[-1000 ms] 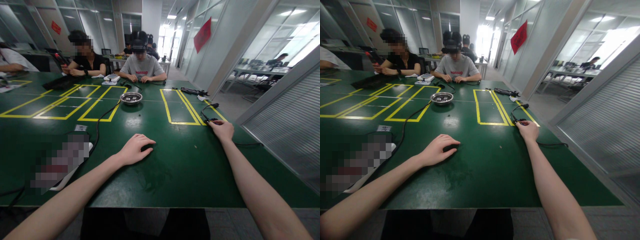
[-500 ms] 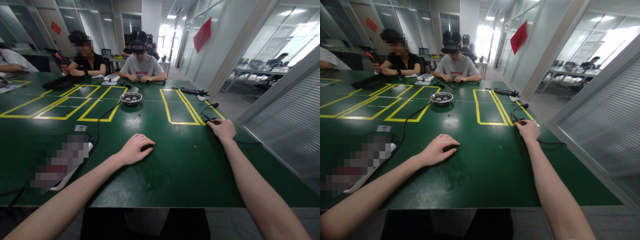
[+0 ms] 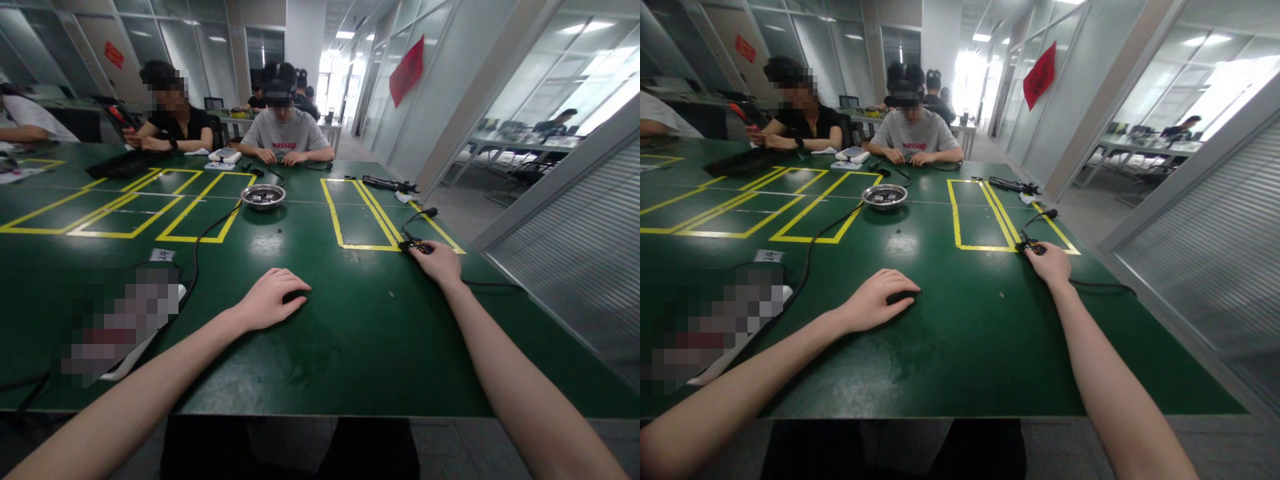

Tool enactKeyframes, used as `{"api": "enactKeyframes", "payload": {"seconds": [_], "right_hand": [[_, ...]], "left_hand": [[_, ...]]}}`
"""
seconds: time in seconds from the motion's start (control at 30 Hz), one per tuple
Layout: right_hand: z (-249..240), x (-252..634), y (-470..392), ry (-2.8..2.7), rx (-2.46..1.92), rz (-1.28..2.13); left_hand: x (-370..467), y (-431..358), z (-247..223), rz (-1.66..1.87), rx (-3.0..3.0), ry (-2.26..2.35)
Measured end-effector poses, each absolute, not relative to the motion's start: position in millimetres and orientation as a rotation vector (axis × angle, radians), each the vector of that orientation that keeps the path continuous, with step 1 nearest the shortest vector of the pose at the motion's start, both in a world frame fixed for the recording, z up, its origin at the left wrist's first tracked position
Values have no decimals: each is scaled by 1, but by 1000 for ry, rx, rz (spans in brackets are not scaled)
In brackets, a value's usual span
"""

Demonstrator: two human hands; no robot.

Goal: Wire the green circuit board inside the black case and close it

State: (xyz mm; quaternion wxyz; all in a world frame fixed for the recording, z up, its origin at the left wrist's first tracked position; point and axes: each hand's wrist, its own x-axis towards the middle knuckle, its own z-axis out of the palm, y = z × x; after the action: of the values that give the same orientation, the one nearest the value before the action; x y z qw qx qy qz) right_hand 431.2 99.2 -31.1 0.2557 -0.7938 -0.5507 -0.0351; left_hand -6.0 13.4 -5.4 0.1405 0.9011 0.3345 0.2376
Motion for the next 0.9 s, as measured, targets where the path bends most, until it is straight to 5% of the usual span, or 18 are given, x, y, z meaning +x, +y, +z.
{"api": "enactKeyframes", "payload": {"seconds": [0.13, 0.5, 0.9], "right_hand": [[-21, 385, 90, -1704, -1999, 55], [-10, 253, 18, -2482, -726, 519], [-7, 279, 35, -2443, -991, 147]], "left_hand": [[-6, 14, -6, 697, 2608, 959], [6, 2, -1, 857, 2563, 861], [2, 7, 1, 641, 2625, 926]]}}
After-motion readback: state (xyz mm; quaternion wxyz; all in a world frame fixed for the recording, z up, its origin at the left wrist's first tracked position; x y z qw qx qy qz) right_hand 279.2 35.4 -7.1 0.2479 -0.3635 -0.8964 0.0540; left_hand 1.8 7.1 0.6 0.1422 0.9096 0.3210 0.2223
